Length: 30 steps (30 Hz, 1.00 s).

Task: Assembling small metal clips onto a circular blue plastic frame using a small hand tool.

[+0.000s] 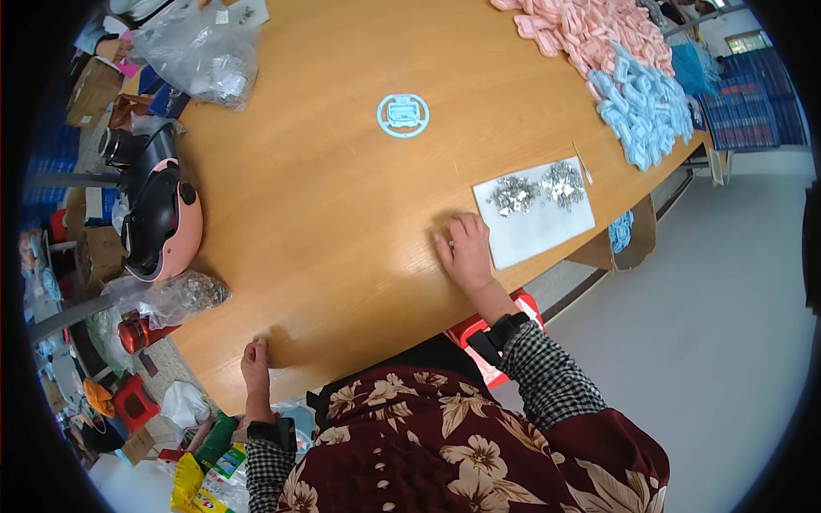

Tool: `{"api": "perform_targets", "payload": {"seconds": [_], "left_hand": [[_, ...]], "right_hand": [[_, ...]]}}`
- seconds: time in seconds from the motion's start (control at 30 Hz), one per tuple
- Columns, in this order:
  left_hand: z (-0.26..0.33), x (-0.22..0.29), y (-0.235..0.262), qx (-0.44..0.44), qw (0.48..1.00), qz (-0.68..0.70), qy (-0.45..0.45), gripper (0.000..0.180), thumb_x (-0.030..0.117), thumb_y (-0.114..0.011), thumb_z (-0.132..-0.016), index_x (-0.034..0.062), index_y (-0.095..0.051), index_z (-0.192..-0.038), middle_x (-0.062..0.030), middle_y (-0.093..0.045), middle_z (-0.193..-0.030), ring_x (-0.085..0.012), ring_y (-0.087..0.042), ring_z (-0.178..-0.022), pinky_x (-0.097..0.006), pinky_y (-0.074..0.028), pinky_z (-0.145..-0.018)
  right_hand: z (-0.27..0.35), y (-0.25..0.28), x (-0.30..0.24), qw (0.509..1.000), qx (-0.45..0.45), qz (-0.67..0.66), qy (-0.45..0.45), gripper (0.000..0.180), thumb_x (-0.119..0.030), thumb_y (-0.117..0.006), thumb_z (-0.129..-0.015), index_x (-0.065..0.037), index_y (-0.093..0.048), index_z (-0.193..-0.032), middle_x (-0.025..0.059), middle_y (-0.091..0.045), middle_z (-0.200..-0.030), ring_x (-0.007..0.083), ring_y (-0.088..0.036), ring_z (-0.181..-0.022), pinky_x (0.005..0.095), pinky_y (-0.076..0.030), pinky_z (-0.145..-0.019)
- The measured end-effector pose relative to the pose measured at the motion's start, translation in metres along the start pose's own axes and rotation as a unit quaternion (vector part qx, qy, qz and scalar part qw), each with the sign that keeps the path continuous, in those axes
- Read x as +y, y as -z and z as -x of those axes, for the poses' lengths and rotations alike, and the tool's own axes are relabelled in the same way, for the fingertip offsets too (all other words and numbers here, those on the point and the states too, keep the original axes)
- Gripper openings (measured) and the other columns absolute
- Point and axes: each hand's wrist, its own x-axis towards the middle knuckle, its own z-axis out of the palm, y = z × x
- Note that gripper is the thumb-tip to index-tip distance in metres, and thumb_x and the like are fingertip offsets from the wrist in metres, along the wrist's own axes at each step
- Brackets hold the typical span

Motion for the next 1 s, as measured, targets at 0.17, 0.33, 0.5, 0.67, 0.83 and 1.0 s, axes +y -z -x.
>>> {"api": "perform_targets", "payload": {"seconds": [0.17, 0.33, 0.5, 0.67, 0.83, 1.0], "left_hand": [[-0.005, -0.007, 0.001, -0.006, 1.0, -0.003, -0.012, 0.03, 0.039, -0.064, -0.095, 0.0139, -0.059, -0.08, 0.0054, -0.048, -0.064, -0.0051, -0.045, -0.059, -0.023, -0.036, -0.054], [-0.012, -0.002, -0.004, -0.011, 1.0, -0.007, 0.018, 0.028, 0.038, -0.064, -0.094, 0.0135, -0.061, -0.08, 0.0064, -0.047, -0.064, -0.0052, -0.043, -0.059, -0.023, -0.036, -0.054], [-0.006, -0.004, 0.009, 0.02, 0.999, -0.032, 0.017, 0.028, 0.037, -0.065, -0.093, 0.01, -0.066, -0.085, 0.0051, -0.053, -0.068, -0.0058, -0.046, -0.062, -0.025, -0.04, -0.057], [-0.006, -0.006, 0.013, 0.045, 0.997, -0.058, 0.024, 0.03, 0.035, -0.068, -0.09, 0.0049, -0.067, -0.088, 0.0, -0.065, -0.076, -0.0102, -0.056, -0.073, -0.028, -0.047, -0.07], [0.001, 0.023, -0.011, 0.0, 0.985, -0.173, 0.02, 0.038, 0.043, -0.067, -0.088, 0.005, -0.068, -0.089, -0.0067, -0.068, -0.077, -0.0148, -0.06, -0.073, -0.032, -0.049, -0.072], [-0.019, -0.031, 0.02, 0.034, 0.99, -0.138, -0.022, 0.039, 0.042, -0.064, -0.092, 0.0036, -0.067, -0.089, -0.006, -0.062, -0.071, -0.0155, -0.054, -0.068, -0.033, -0.047, -0.065]], "right_hand": [[-0.118, -0.021, 0.009, 0.998, 0.019, 0.023, 0.06, 0.043, -0.016, -0.072, -0.082, -0.002, -0.056, -0.12, 0.018, -0.054, -0.126, 0.038, -0.05, -0.118, 0.0469, -0.041, -0.1], [-0.191, -0.057, 0.025, 0.992, 0.019, 0.093, 0.081, 0.057, -0.026, -0.071, -0.083, -0.011, -0.053, -0.134, 0.0172, -0.05, -0.139, 0.037, -0.045, -0.129, 0.0507, -0.038, -0.104], [-0.15, -0.075, -0.027, 0.972, -0.144, 0.061, 0.177, 0.065, -0.026, -0.071, -0.081, -0.02, -0.048, -0.142, 0.013, -0.043, -0.147, 0.0349, -0.038, -0.138, 0.0504, -0.034, -0.109], [-0.063, -0.047, -0.067, 0.952, -0.229, 0.01, 0.204, 0.067, -0.023, -0.072, -0.081, -0.02, -0.047, -0.143, 0.0128, -0.041, -0.148, 0.0372, -0.037, -0.138, 0.052, -0.03, -0.114], [-0.005, -0.009, -0.057, 0.948, -0.275, -0.032, 0.159, 0.061, -0.02, -0.07, -0.082, -0.013, -0.049, -0.139, 0.016, -0.043, -0.147, 0.039, -0.04, -0.136, 0.0522, -0.034, -0.112], [0.0, 0.028, -0.004, 0.987, -0.112, -0.068, 0.096, 0.044, -0.016, -0.067, -0.083, -0.003, -0.056, -0.124, 0.0216, -0.053, -0.133, 0.0411, -0.049, -0.123, 0.048, -0.04, -0.105]]}}
